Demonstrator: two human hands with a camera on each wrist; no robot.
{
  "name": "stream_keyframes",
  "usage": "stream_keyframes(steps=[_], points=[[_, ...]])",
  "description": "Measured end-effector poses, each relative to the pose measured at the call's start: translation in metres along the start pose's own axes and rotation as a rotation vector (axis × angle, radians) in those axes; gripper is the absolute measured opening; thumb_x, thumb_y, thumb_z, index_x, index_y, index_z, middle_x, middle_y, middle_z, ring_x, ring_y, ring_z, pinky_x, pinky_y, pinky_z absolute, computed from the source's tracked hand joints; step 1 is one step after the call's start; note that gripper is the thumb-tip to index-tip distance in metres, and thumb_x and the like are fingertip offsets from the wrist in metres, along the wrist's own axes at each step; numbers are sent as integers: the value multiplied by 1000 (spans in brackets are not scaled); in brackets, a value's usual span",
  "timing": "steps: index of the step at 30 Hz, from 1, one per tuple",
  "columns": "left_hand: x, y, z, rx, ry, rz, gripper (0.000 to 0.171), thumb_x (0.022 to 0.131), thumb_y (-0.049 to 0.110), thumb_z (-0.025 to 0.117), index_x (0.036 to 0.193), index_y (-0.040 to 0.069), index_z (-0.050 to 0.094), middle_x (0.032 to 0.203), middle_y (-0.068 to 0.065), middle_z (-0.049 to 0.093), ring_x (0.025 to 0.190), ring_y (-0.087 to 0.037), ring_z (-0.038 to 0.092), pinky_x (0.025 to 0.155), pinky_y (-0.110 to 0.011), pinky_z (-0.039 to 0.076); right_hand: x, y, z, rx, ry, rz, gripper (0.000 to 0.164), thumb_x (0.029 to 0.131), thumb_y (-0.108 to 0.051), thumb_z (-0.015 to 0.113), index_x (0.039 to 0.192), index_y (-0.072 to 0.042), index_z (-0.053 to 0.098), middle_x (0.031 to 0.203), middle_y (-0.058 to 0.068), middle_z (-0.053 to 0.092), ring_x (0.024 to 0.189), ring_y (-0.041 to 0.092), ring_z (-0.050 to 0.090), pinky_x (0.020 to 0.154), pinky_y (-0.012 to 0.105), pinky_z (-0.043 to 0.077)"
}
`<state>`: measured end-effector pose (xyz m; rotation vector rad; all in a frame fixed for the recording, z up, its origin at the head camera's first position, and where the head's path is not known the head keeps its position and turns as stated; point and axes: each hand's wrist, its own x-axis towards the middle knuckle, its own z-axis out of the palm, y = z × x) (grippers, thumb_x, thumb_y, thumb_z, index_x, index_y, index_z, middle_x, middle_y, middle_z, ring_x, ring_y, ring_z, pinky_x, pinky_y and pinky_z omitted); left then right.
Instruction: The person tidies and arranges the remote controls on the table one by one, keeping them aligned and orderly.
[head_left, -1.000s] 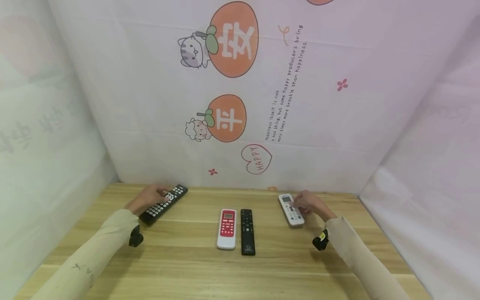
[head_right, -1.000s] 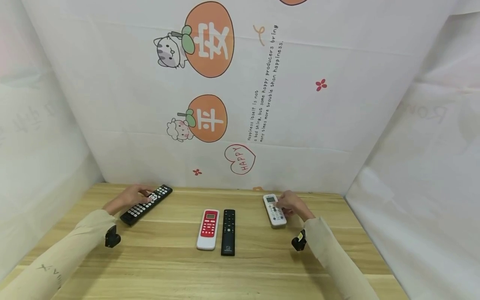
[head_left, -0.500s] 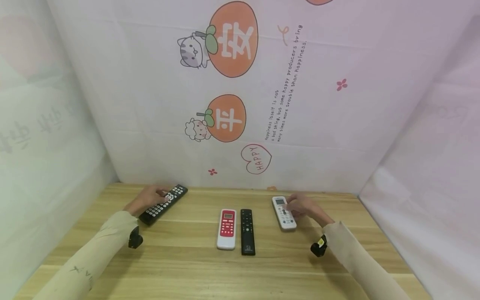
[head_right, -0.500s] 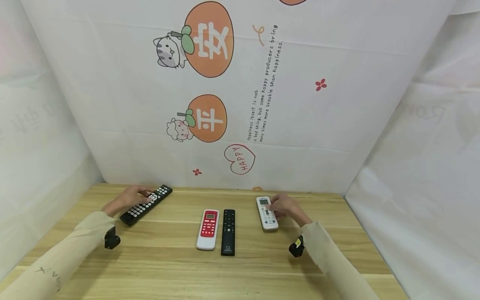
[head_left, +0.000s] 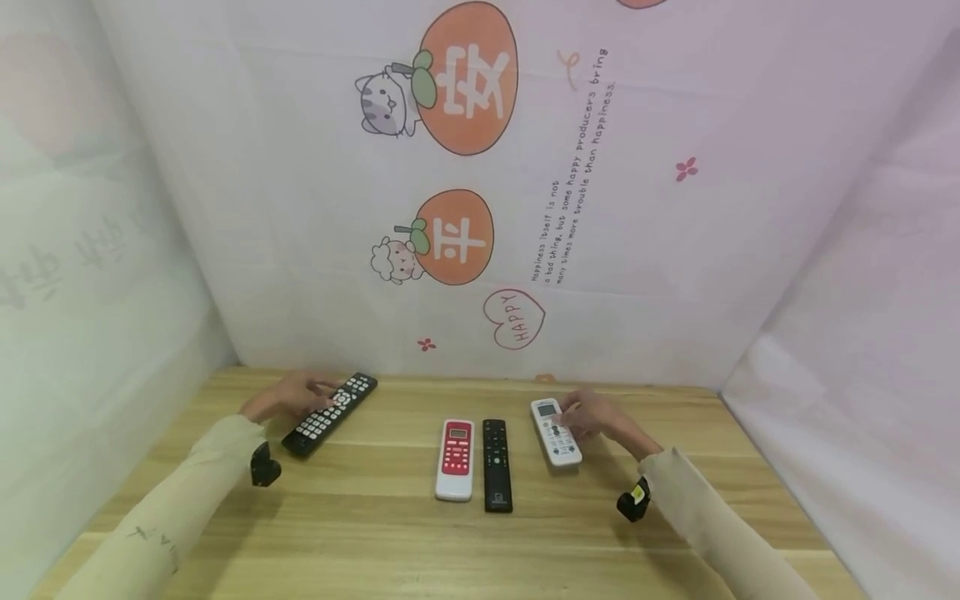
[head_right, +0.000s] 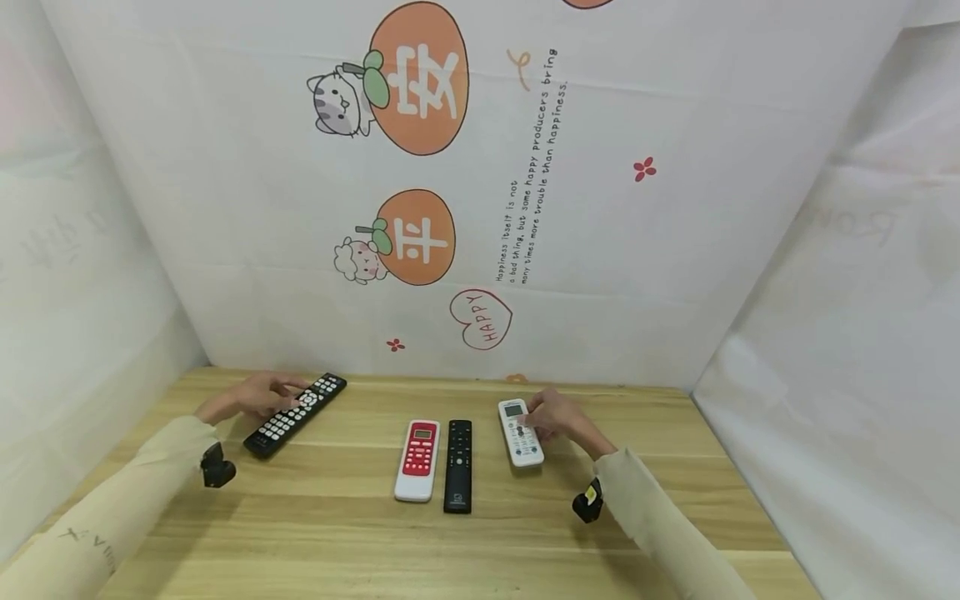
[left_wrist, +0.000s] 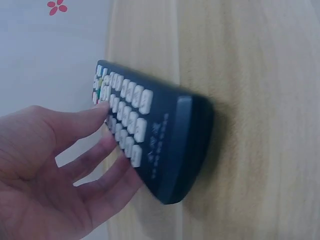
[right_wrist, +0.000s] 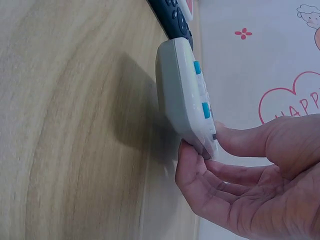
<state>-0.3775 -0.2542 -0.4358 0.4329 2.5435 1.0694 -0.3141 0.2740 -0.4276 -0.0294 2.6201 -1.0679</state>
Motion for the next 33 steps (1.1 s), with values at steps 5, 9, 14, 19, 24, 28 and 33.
stream_keyframes(steps=[5,9,14,19,24,28,33], points=[[5,3,-3,45,-36,-71,53,98,4,64,148,-7,50,134,-39,59,90,-27,68,75,-37,62,0,0,4,-39,7,13,33,100,-14,70,122,10,64,93,15,71,78,22,70,74,40,65],[6,6,-5,62,-53,-139,54,100,9,64,151,-2,49,129,-32,61,90,-27,65,75,-39,62,-1,1,7,-46,5,34,35,100,-17,71,123,8,63,95,15,69,79,23,70,73,39,65],[5,9,-5,71,-61,-123,54,99,8,64,150,-3,50,127,-34,62,88,-27,67,73,-40,62,-3,0,10,-49,5,41,34,100,-16,72,122,8,62,96,15,69,80,24,71,73,39,65],[3,11,-7,45,-75,-74,56,98,4,63,150,-7,45,137,-41,55,95,-34,69,73,-43,64,-7,-2,14,-20,8,-1,29,98,-11,72,116,10,64,90,16,69,74,23,70,69,39,66],[2,12,-8,25,-78,-77,59,97,3,63,150,-8,43,141,-41,52,114,-50,64,79,-51,64,-11,-3,17,-4,8,-16,27,98,-9,72,114,11,63,87,16,68,71,22,70,66,39,66],[2,13,-7,9,-79,-71,58,96,3,63,150,-9,43,141,-41,52,118,-52,62,82,-53,64,-14,-4,20,19,13,-8,25,97,-7,72,113,12,64,86,17,69,70,23,71,66,39,66],[1,12,-5,0,-69,-70,59,96,3,66,149,-9,44,139,-41,53,116,-50,63,83,-52,64,-18,-7,24,52,4,-9,25,97,-5,73,111,13,63,85,18,69,68,24,71,66,39,66]])
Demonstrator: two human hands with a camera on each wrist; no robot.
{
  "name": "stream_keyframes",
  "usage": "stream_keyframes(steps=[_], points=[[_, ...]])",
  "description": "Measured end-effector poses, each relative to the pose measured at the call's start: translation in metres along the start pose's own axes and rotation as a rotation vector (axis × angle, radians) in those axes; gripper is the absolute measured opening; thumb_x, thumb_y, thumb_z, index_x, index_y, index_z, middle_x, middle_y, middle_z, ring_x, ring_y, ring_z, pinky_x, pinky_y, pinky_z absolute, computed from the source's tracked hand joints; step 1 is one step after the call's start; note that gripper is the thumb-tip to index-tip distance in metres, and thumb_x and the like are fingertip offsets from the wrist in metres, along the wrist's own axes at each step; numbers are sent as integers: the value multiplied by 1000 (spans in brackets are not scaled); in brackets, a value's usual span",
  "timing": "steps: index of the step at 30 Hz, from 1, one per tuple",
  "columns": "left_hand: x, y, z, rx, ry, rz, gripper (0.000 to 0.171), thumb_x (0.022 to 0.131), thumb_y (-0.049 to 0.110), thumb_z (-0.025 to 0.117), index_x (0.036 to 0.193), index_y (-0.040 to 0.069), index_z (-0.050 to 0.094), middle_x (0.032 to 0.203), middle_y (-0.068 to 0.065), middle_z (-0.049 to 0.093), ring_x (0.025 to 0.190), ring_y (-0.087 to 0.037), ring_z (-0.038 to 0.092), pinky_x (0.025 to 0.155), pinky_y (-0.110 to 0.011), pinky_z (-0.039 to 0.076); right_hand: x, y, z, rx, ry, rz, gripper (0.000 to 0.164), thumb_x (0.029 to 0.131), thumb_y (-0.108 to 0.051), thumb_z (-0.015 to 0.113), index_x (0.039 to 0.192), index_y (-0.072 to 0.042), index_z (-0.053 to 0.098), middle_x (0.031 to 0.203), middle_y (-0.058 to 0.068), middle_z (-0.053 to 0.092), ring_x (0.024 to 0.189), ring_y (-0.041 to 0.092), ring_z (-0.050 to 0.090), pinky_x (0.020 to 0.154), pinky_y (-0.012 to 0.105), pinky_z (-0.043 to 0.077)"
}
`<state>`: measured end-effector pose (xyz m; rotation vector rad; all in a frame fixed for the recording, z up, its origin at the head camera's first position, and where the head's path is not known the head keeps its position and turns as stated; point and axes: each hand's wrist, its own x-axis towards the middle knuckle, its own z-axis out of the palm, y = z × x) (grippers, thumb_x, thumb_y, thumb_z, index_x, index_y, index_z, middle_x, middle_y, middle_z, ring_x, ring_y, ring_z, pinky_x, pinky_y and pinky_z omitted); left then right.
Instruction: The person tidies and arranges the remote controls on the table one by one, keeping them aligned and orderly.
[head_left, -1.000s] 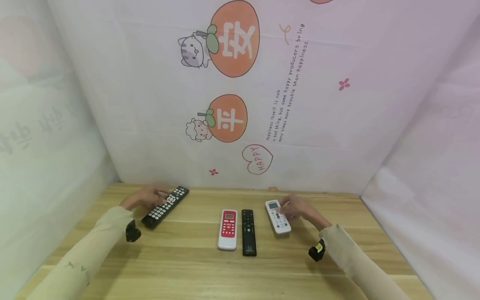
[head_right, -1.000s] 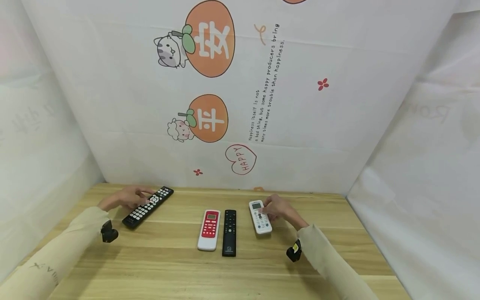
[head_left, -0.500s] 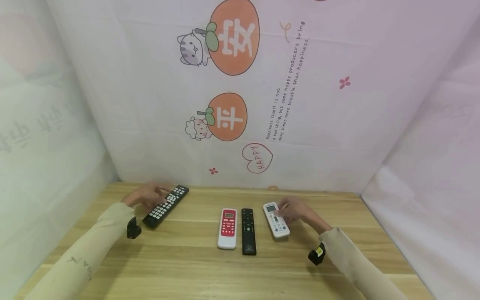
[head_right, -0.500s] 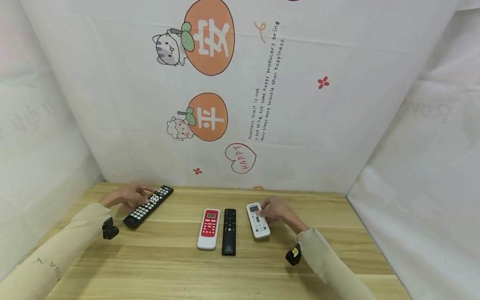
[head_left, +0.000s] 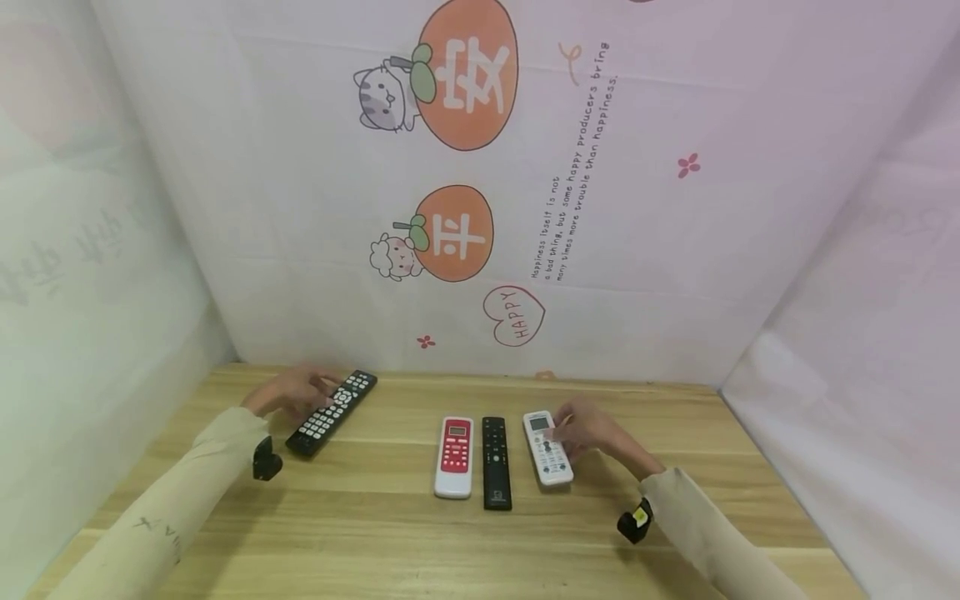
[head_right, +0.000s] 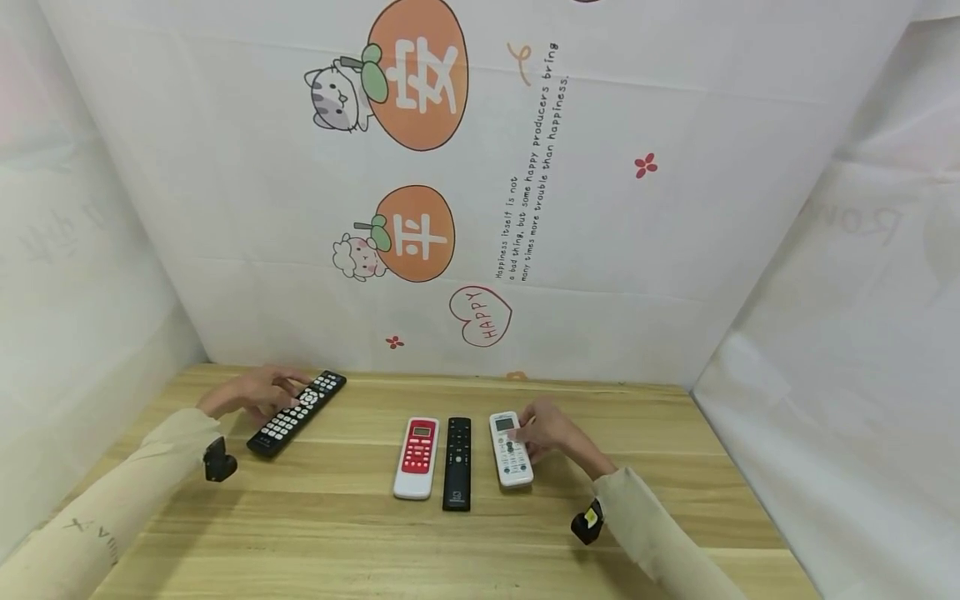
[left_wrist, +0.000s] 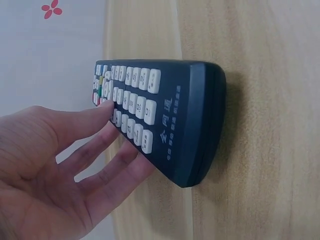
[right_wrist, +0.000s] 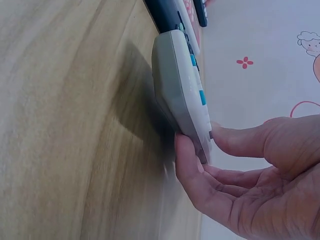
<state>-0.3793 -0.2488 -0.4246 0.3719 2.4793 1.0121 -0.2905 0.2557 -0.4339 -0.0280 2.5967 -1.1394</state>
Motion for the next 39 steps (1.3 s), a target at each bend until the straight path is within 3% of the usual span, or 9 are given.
stream_keyframes(steps=[17,30,39], points=[[-1,2,3,1,25,-24,59,95,3,67,148,-11,43,136,-41,54,114,-48,64,83,-50,64,-7,-4,11,32,-22,-12,23,99,-4,70,112,12,60,85,18,70,68,27,73,65,40,66],[3,7,2,24,25,-72,55,95,2,63,147,-8,47,135,-38,56,106,-39,66,75,-44,63,-5,-13,11,-21,-47,65,20,100,-6,69,111,8,61,82,16,72,70,27,74,64,37,66],[4,12,4,33,35,-155,53,101,17,66,147,-4,51,136,-33,59,110,-39,66,86,-52,61,-2,-9,12,6,-56,81,16,99,-5,70,106,5,60,81,17,73,69,28,75,64,38,66]])
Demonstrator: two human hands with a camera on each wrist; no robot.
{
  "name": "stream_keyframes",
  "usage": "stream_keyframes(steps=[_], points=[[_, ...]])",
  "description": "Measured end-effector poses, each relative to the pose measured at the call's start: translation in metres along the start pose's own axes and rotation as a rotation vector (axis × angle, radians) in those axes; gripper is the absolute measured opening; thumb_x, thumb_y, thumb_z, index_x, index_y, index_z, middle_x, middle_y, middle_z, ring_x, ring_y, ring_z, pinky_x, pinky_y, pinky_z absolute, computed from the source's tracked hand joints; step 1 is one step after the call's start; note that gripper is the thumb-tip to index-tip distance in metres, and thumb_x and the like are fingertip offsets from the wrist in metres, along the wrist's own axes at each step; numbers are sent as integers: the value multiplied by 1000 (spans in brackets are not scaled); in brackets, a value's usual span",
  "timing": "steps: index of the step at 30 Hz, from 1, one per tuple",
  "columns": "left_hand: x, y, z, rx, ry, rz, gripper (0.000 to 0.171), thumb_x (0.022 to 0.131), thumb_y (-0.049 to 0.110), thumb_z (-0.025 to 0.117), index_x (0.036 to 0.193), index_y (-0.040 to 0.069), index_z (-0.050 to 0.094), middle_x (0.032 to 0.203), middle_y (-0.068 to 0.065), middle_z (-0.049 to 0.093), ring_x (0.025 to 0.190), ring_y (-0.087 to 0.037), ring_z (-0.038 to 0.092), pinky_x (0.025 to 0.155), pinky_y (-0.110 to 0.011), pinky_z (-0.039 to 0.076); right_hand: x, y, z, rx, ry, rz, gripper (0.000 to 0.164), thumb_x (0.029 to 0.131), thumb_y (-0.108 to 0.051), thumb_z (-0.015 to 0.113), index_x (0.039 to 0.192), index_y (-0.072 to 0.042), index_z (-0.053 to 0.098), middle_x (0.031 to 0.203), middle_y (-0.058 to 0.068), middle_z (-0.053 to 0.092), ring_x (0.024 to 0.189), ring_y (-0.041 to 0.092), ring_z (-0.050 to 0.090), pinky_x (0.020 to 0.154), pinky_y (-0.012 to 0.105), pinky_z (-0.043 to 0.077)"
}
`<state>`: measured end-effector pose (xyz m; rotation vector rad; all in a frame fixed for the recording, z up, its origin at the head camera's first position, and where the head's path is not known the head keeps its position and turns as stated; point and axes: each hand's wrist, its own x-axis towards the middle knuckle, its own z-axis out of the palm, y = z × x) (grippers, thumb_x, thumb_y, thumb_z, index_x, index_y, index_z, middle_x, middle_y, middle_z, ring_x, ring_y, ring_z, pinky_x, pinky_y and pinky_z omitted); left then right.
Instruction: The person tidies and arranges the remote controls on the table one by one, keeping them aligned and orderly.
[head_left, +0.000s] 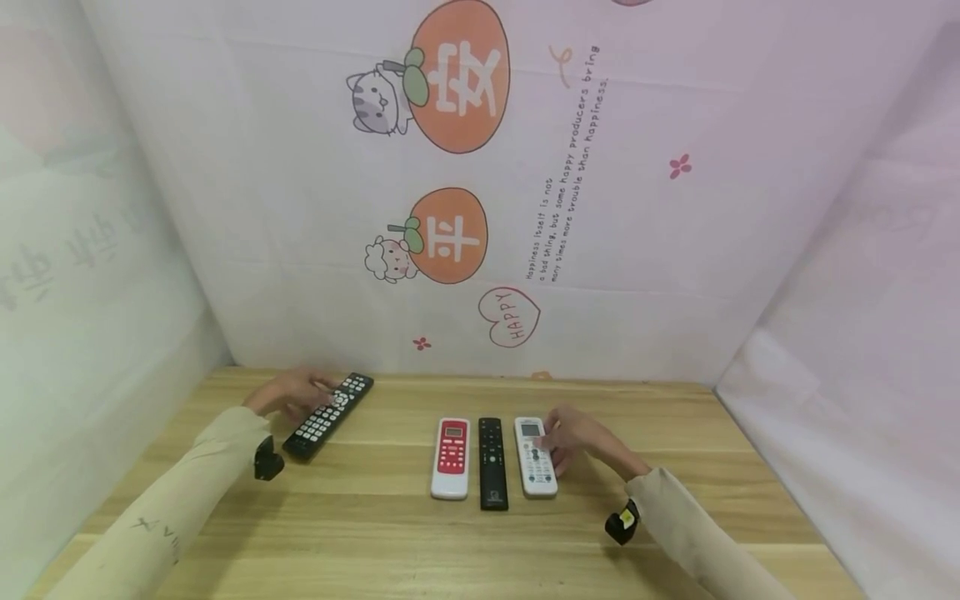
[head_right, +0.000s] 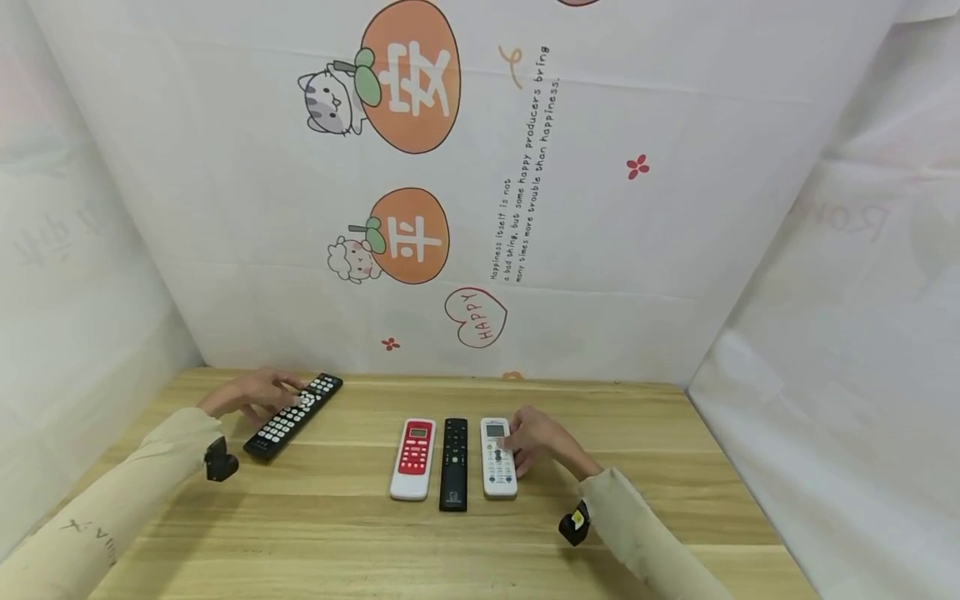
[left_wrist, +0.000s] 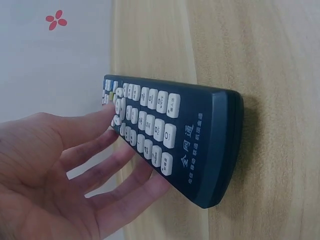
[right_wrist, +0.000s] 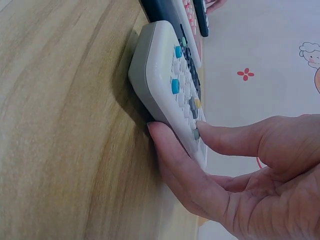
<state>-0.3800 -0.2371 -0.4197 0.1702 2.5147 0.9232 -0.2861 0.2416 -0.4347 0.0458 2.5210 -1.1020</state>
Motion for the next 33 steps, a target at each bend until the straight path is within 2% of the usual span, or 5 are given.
stream_keyframes(steps=[5,9,13,23,33], points=[[1,1,3,26,11,0,61,96,22,74,145,-6,52,136,-32,60,112,-42,66,88,-54,61,1,2,0,13,-16,-4,17,99,-5,70,105,5,59,82,18,73,70,29,76,63,37,66],[1,3,4,37,26,0,62,94,23,78,143,-7,54,129,-30,63,108,-39,66,86,-53,61,2,3,-1,21,-29,-12,17,99,-5,71,105,5,58,82,18,73,70,29,76,63,37,66],[0,5,4,35,31,2,62,94,21,78,141,-10,53,122,-29,66,106,-38,66,85,-51,61,1,2,-2,17,-35,-7,17,99,-6,70,106,6,59,83,18,74,71,29,76,63,37,66],[8,1,6,42,36,-61,60,96,19,76,143,-9,52,125,-29,65,107,-37,66,81,-48,62,2,-1,-2,-4,-26,33,17,99,-8,71,104,3,59,85,18,74,73,28,76,65,36,66],[6,0,5,60,37,-19,56,97,18,74,141,-10,53,126,-30,63,106,-37,65,82,-49,61,2,0,-2,-4,-24,25,16,99,-7,71,100,4,59,84,19,73,71,27,76,65,37,67]])
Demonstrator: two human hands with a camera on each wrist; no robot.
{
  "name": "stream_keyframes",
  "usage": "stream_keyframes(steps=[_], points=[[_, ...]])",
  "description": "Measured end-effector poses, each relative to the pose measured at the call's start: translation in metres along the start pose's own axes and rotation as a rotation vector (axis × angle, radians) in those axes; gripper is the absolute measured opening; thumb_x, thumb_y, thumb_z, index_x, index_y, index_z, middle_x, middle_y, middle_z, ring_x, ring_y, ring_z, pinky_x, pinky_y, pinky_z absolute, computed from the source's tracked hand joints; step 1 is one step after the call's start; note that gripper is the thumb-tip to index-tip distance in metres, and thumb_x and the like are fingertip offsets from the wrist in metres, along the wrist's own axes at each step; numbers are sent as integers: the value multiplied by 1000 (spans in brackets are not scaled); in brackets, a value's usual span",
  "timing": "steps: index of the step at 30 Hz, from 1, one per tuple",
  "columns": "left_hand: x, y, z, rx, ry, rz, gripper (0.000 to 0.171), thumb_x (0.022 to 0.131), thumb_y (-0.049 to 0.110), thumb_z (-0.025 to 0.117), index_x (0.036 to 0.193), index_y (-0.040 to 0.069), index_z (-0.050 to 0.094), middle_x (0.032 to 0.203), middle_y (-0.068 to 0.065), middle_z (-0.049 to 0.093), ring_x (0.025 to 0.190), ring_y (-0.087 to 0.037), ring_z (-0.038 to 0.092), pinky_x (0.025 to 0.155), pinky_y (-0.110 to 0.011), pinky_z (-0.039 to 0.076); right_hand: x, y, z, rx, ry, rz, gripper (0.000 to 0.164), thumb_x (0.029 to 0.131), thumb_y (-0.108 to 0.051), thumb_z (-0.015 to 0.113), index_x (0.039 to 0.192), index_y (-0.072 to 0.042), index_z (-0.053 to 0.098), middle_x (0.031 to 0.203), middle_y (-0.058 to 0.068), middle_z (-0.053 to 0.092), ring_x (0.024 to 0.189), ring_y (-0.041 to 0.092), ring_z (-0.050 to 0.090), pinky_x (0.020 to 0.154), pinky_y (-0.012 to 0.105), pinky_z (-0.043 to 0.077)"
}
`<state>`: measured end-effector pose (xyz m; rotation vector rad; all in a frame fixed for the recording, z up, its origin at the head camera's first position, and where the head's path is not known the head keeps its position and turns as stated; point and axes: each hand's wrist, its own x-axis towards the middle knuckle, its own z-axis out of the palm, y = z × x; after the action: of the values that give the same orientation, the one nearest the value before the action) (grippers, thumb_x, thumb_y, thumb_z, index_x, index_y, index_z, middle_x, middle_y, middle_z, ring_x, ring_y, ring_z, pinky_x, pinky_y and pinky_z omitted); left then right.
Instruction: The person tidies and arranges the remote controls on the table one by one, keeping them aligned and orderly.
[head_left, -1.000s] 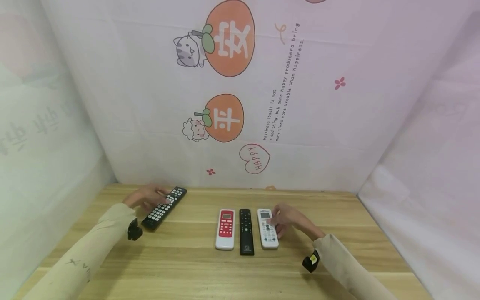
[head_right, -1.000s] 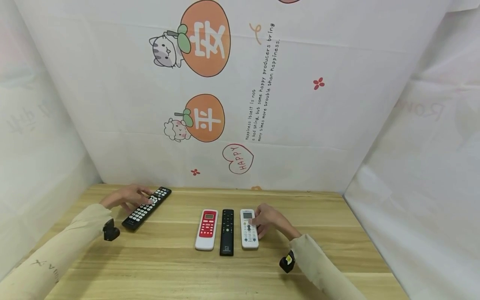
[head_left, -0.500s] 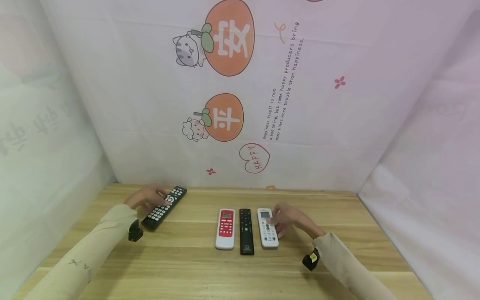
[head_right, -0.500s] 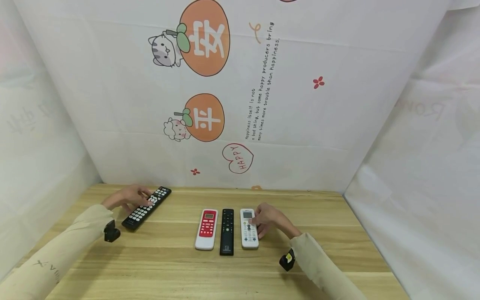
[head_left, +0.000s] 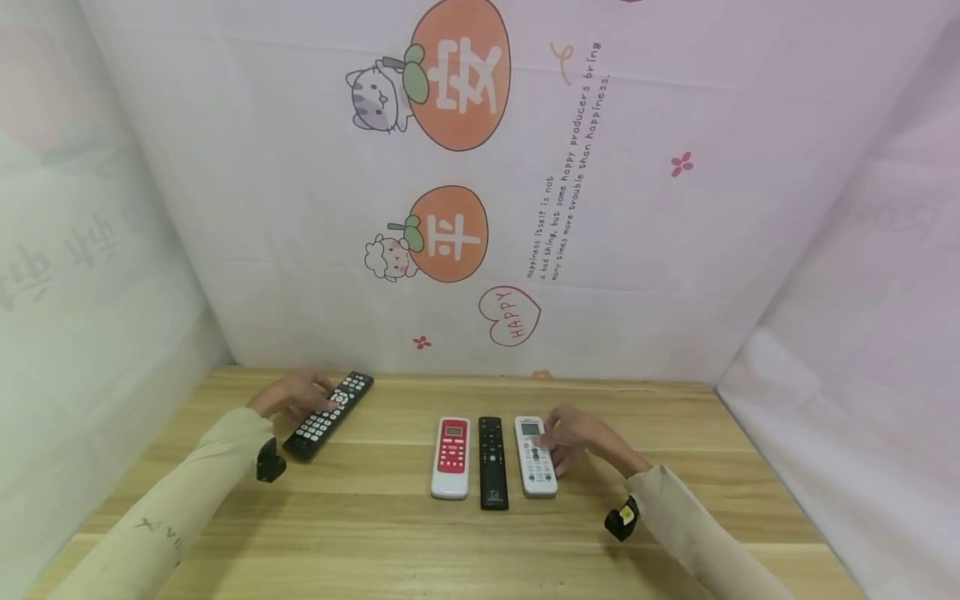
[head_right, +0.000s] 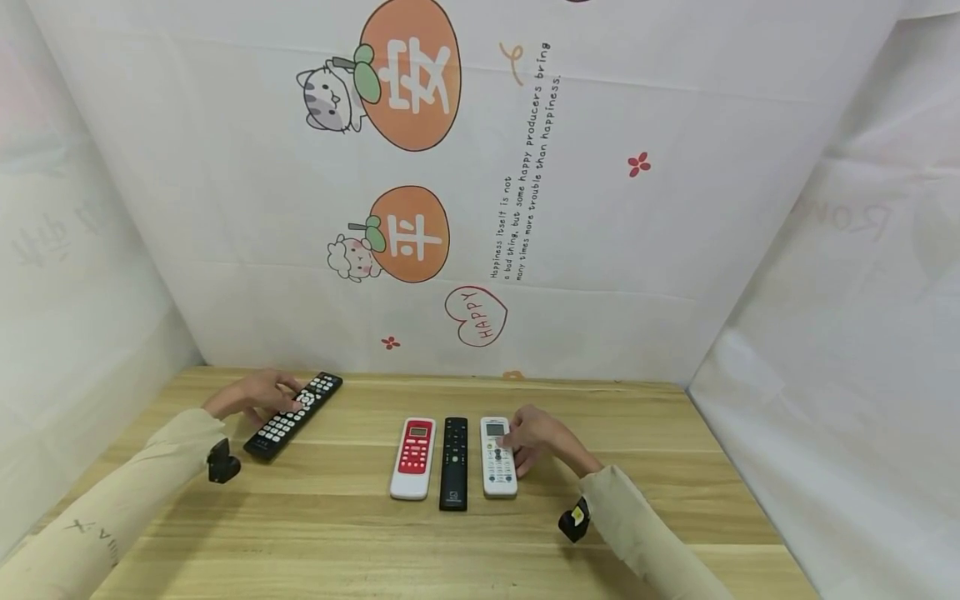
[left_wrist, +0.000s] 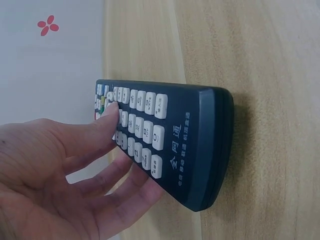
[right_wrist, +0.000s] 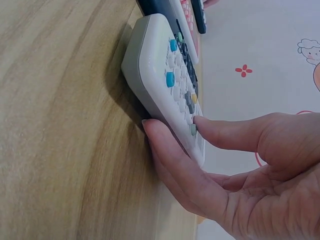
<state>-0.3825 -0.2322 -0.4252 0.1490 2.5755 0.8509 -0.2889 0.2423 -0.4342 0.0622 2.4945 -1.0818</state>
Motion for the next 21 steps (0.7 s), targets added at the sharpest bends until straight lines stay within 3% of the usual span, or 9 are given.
stream_keyframes(steps=[9,17,21], points=[[-1,-1,2,-24,-2,-6,57,96,16,74,141,-10,52,121,-29,64,102,-37,66,78,-47,62,2,-1,1,4,3,18,16,100,-8,70,103,4,59,83,18,73,70,25,75,64,36,66],[-7,6,3,-54,-15,22,58,96,16,74,139,-13,51,124,-31,63,102,-38,67,83,-49,61,2,-1,0,5,-10,20,17,101,-7,69,106,5,58,85,18,73,71,26,76,65,36,66],[-7,8,3,-64,-13,-13,53,95,16,74,134,-13,54,119,-27,66,100,-36,67,85,-49,60,3,-3,0,10,-14,25,17,101,-7,68,106,4,58,85,18,74,71,26,76,65,37,67]])
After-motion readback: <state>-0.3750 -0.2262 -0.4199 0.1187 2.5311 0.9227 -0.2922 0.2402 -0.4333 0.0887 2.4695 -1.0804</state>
